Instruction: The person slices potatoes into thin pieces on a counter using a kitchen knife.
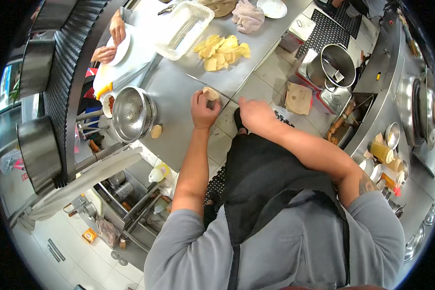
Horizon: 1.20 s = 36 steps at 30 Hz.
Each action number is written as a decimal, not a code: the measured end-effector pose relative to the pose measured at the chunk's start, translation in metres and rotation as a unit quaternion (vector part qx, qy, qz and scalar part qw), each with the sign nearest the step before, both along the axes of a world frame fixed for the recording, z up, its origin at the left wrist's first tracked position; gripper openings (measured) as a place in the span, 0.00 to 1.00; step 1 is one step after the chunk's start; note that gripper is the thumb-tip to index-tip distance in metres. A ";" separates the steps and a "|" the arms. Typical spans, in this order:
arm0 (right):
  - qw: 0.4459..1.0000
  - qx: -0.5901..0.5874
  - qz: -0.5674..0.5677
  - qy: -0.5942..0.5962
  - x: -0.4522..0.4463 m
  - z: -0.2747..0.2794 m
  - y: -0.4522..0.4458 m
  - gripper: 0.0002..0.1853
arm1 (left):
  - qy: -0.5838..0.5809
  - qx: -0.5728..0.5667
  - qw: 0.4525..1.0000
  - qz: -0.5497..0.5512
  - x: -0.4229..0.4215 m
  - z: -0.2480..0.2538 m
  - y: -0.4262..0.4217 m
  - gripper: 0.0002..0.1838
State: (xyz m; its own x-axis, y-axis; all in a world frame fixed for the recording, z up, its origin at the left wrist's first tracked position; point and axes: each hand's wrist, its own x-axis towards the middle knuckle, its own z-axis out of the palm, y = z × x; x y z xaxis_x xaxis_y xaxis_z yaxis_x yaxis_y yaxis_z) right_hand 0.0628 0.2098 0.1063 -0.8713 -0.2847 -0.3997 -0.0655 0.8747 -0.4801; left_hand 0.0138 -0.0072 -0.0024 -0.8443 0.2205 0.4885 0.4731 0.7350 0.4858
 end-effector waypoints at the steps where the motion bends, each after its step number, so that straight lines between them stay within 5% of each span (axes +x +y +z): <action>1: 1.000 -0.002 -0.005 -0.007 0.000 0.000 -0.001 0.14 | 0.003 -0.003 1.000 0.000 0.000 0.000 0.000 0.23; 36: 0.998 -0.043 -0.021 -0.042 -0.055 -0.021 -0.042 0.11 | -0.021 0.009 0.999 -0.036 -0.001 -0.002 -0.007 0.25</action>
State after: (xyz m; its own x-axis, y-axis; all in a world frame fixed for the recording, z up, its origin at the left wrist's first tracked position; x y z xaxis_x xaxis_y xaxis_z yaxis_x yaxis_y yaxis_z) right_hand 0.0081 0.1681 0.0858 -0.8476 -0.2857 -0.4471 0.0132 0.8310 -0.5561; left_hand 0.0126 -0.0138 -0.0044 -0.8463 0.2720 0.4579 0.5031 0.6906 0.5195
